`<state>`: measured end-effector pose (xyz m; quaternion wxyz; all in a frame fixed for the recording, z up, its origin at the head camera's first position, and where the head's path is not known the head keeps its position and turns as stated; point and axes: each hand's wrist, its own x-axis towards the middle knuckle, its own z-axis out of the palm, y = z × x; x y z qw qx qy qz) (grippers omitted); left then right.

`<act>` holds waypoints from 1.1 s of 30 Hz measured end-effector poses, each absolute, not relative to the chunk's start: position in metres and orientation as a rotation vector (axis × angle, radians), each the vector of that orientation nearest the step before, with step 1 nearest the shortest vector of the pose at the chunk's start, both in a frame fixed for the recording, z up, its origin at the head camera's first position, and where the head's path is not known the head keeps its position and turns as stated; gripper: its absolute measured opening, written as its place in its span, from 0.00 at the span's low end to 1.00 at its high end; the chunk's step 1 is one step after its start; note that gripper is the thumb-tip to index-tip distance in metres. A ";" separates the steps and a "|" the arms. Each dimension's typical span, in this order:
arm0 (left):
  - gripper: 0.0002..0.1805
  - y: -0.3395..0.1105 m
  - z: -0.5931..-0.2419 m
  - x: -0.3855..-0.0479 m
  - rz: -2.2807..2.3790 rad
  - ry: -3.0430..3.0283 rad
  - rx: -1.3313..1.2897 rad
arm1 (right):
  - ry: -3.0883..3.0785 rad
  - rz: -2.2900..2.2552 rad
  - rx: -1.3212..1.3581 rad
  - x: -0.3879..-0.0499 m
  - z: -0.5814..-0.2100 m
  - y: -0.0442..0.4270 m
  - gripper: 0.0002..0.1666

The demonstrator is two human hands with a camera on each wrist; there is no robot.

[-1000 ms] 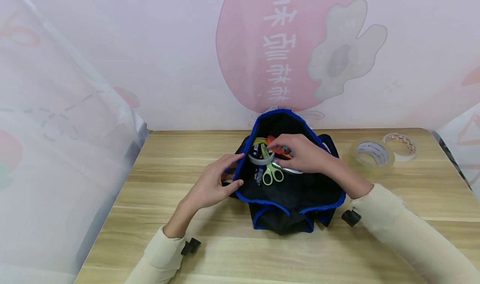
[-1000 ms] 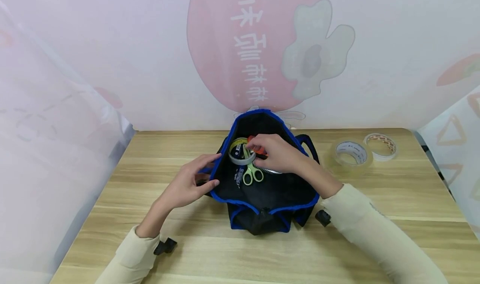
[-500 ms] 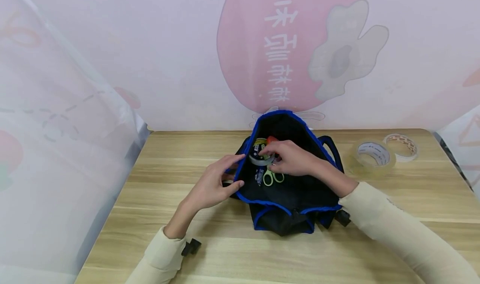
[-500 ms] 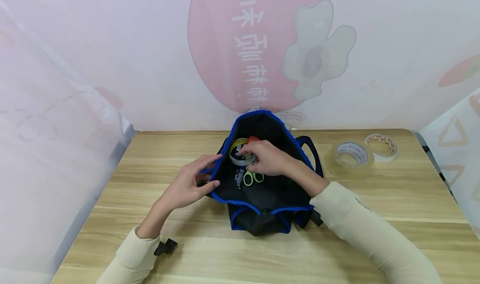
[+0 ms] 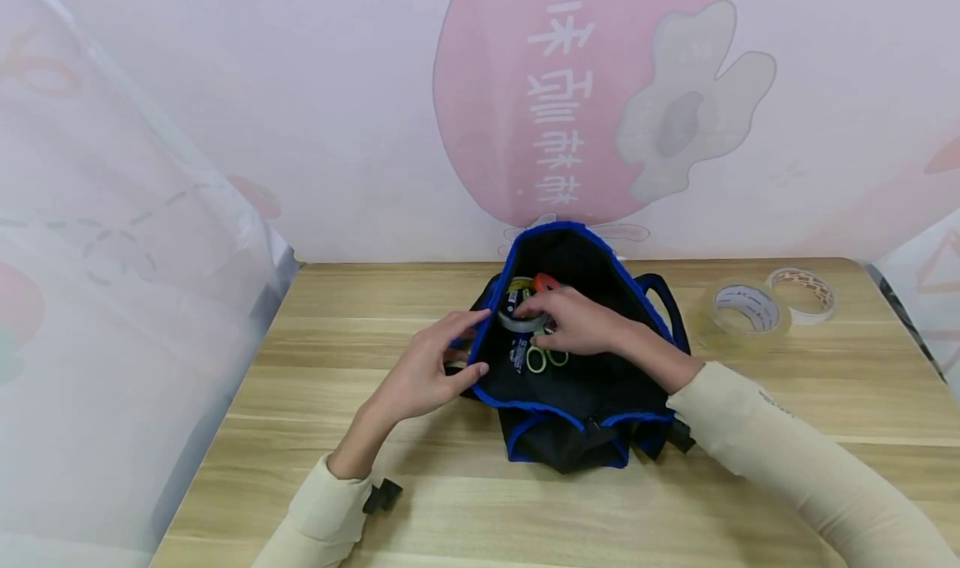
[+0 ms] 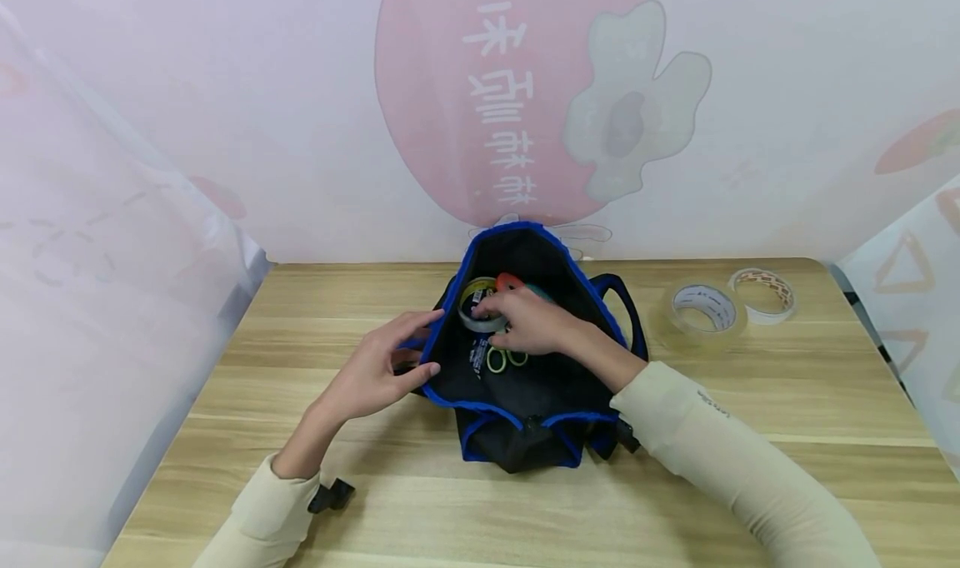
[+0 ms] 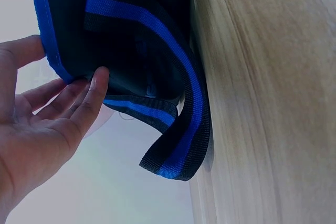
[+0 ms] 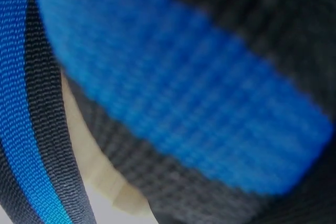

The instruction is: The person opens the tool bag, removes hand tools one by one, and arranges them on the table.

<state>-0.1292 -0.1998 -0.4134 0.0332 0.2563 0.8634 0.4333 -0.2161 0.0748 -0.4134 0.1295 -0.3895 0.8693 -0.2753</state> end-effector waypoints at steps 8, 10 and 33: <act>0.38 -0.200 -0.414 -0.128 1.335 2.658 0.793 | 2.517 -0.746 -1.110 -0.213 -0.416 0.072 0.23; 0.38 -0.200 -0.415 -0.128 1.333 2.661 0.793 | 2.519 -0.735 -1.128 -0.212 -0.417 0.072 0.20; 0.39 -0.200 -0.413 -0.128 1.339 2.646 0.773 | 2.576 -0.978 -1.192 -0.192 -0.373 0.101 0.13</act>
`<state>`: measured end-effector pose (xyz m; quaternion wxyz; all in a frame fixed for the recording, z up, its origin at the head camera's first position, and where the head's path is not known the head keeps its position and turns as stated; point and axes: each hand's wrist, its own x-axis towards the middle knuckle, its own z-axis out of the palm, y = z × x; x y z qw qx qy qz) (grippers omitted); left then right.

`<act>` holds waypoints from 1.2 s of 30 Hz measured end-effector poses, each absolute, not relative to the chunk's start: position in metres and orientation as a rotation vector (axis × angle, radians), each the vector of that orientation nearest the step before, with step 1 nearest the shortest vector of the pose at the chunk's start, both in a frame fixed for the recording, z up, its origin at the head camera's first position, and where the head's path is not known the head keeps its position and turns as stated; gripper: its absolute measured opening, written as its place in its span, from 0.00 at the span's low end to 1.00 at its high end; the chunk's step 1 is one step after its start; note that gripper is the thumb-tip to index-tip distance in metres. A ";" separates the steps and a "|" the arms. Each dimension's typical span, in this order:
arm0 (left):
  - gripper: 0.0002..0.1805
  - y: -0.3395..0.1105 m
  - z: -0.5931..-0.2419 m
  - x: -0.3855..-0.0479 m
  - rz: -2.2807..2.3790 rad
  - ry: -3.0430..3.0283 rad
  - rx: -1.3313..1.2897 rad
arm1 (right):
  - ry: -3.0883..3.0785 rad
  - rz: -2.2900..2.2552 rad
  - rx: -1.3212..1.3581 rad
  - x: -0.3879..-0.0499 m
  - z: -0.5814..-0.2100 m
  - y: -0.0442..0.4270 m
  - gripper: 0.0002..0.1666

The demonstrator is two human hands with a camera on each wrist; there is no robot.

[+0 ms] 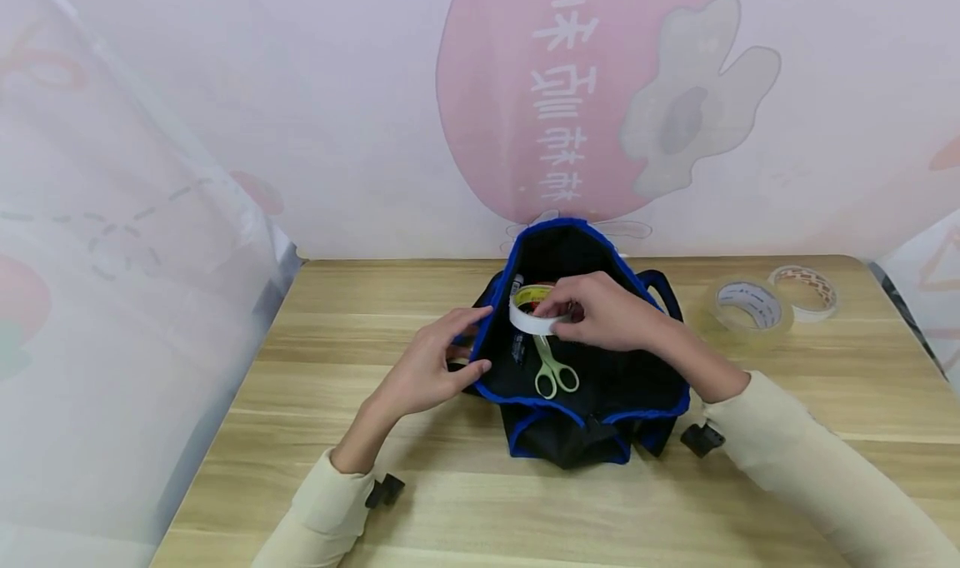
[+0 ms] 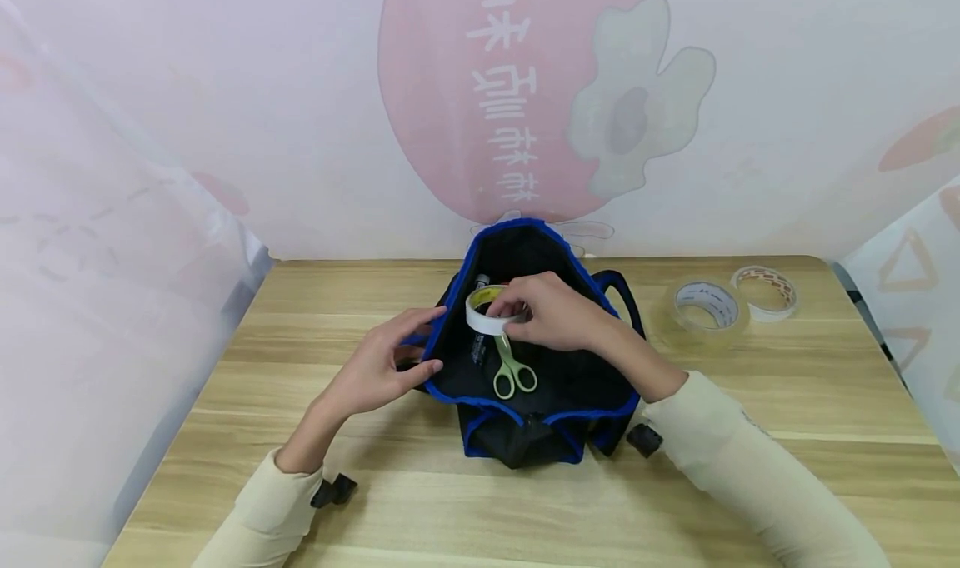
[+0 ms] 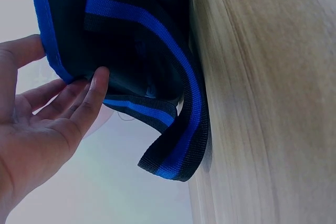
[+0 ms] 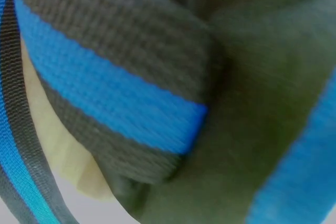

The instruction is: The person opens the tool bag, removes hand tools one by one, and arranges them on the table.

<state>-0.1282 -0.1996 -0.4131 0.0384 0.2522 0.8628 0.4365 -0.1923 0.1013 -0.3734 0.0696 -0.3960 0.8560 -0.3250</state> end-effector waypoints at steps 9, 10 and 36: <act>0.39 -0.199 -0.413 -0.127 1.350 2.649 0.790 | 2.654 -1.044 -1.112 -0.189 -0.356 0.118 0.15; 0.39 -0.199 -0.412 -0.128 1.350 2.649 0.788 | 2.664 -1.055 -1.107 -0.189 -0.354 0.121 0.15; 0.39 -0.200 -0.412 -0.127 1.345 2.664 0.770 | 3.023 -1.176 -1.105 -0.155 -0.340 0.219 0.21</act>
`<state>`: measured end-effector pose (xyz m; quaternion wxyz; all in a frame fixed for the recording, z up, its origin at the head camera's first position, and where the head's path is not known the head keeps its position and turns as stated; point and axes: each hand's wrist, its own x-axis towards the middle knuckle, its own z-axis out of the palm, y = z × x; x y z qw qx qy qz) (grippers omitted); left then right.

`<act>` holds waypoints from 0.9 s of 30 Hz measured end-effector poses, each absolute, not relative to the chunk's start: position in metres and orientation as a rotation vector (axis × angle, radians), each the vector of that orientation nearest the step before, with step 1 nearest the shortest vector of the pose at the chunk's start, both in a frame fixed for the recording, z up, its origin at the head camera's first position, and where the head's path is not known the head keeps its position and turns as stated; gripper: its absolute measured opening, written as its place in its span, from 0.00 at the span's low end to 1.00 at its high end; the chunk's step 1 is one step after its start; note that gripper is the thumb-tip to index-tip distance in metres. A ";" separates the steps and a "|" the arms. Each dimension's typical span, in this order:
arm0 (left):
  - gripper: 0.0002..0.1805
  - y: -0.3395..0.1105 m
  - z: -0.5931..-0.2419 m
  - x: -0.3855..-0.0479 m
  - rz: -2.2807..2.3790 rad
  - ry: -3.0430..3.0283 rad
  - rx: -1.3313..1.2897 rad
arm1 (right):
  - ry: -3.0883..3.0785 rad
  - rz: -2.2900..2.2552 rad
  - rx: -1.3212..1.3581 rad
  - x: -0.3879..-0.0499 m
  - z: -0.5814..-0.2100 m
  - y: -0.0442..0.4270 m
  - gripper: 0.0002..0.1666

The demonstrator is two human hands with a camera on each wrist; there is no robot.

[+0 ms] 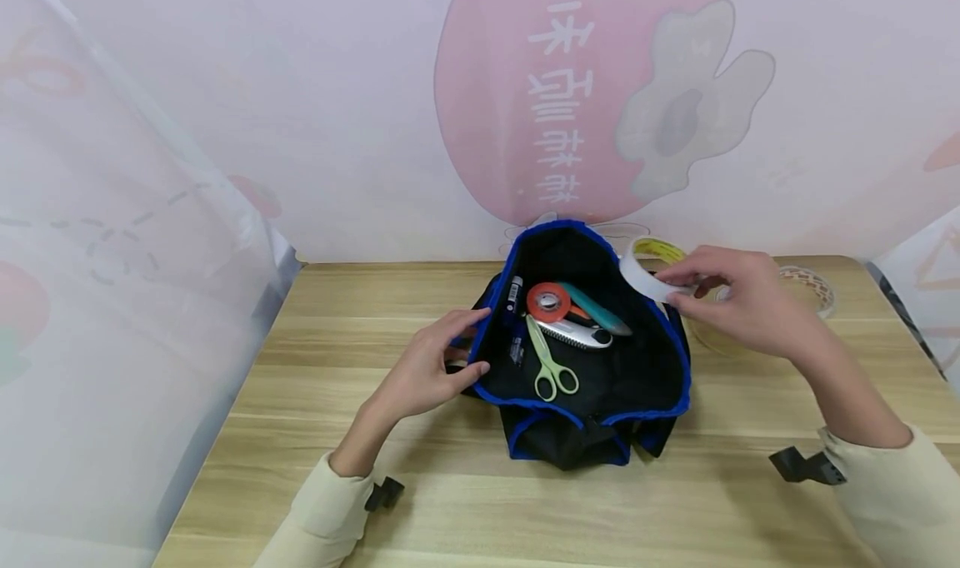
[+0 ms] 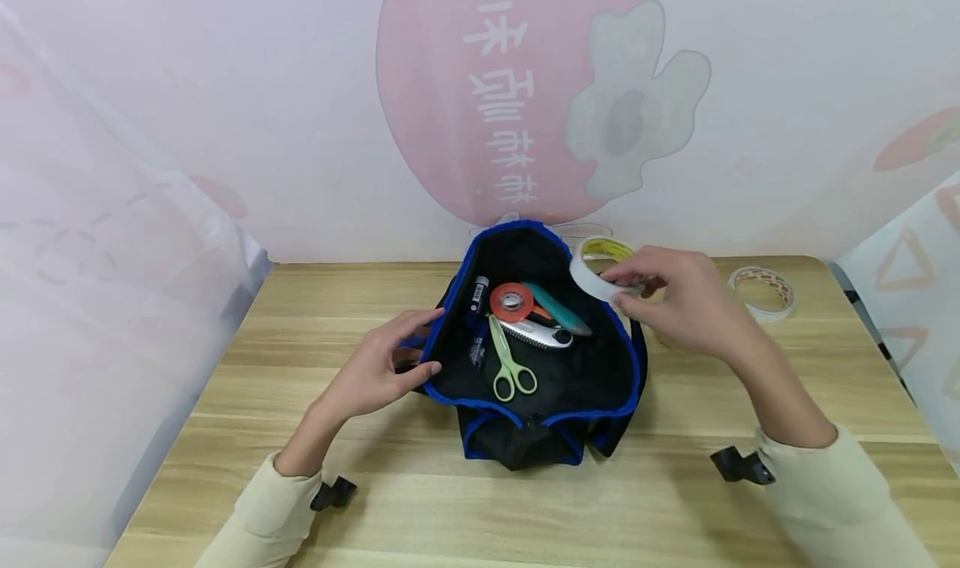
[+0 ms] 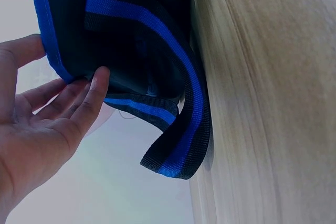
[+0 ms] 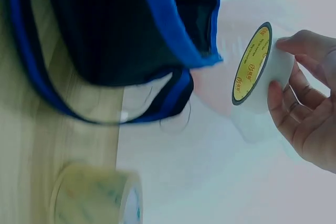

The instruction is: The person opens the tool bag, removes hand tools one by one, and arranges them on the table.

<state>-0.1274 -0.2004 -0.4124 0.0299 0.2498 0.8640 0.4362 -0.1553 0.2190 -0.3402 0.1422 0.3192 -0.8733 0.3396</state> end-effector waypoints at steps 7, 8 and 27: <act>0.39 -0.201 -0.412 -0.127 1.344 2.659 0.769 | -2.567 0.960 0.765 -0.147 -0.353 0.256 0.23; 0.39 -0.200 -0.412 -0.127 1.342 2.659 0.764 | -2.574 0.969 0.744 -0.146 -0.354 0.261 0.22; 0.38 -0.200 -0.411 -0.127 1.345 2.656 0.776 | -2.619 0.864 0.429 -0.120 -0.385 0.344 0.19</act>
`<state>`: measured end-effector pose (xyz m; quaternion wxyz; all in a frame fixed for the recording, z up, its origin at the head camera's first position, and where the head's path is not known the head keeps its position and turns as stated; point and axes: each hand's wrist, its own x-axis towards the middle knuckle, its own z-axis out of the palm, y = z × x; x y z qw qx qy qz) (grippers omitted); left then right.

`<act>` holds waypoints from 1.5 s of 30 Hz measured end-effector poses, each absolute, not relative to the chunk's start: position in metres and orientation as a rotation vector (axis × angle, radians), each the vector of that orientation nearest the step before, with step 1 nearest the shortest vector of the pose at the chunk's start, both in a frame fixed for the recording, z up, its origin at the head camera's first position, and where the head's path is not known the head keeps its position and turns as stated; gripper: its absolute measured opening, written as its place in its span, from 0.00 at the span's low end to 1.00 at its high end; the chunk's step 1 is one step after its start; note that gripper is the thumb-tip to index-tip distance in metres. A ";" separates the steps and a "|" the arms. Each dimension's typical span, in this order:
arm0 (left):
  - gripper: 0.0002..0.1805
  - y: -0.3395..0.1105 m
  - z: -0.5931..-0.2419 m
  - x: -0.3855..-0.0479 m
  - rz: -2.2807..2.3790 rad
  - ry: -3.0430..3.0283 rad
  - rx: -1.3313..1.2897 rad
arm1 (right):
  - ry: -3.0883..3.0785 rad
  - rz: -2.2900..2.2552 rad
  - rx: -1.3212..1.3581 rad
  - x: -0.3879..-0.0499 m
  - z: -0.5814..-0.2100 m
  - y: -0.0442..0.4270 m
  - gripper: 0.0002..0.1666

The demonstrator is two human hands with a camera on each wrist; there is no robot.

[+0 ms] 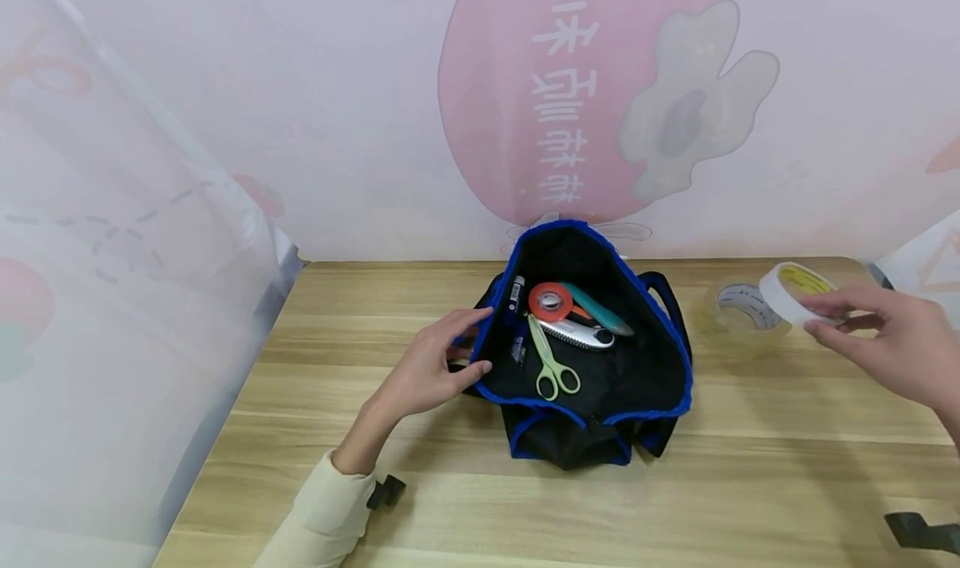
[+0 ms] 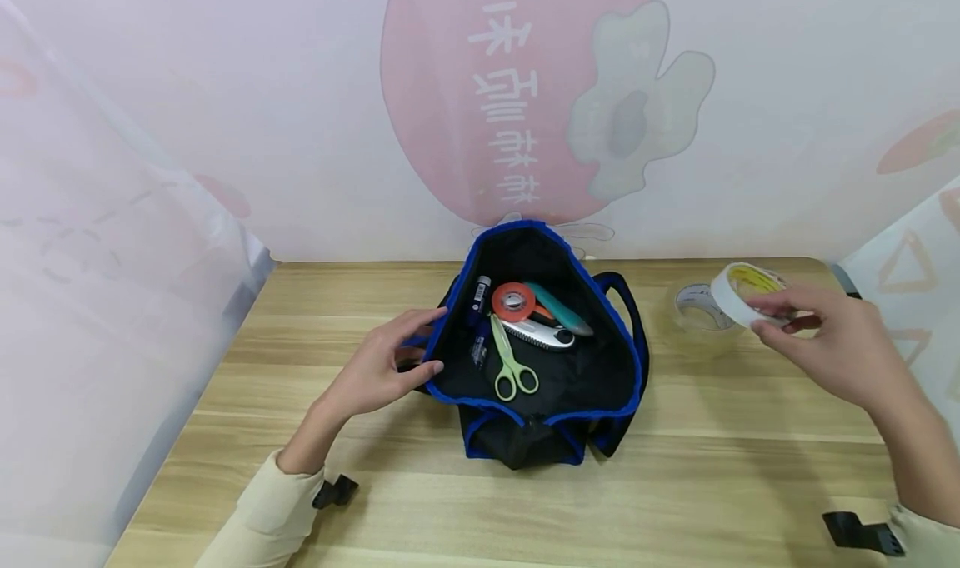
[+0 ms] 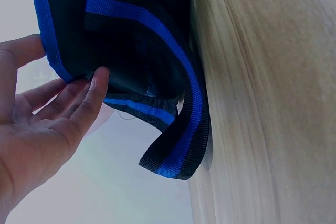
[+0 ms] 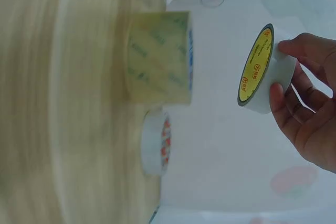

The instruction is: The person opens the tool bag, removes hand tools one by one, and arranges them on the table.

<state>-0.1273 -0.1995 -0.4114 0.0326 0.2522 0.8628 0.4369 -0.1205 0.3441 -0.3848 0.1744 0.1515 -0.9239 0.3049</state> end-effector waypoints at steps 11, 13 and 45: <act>0.39 -0.199 -0.412 -0.129 1.345 2.654 0.786 | -2.496 1.039 0.460 -0.115 -0.414 0.377 0.30; 0.39 -0.199 -0.412 -0.129 1.343 2.654 0.783 | -2.516 1.018 0.428 -0.114 -0.418 0.382 0.30; 0.40 -0.200 -0.414 -0.128 1.334 2.659 0.772 | -2.927 0.748 0.353 -0.135 -0.463 0.409 0.14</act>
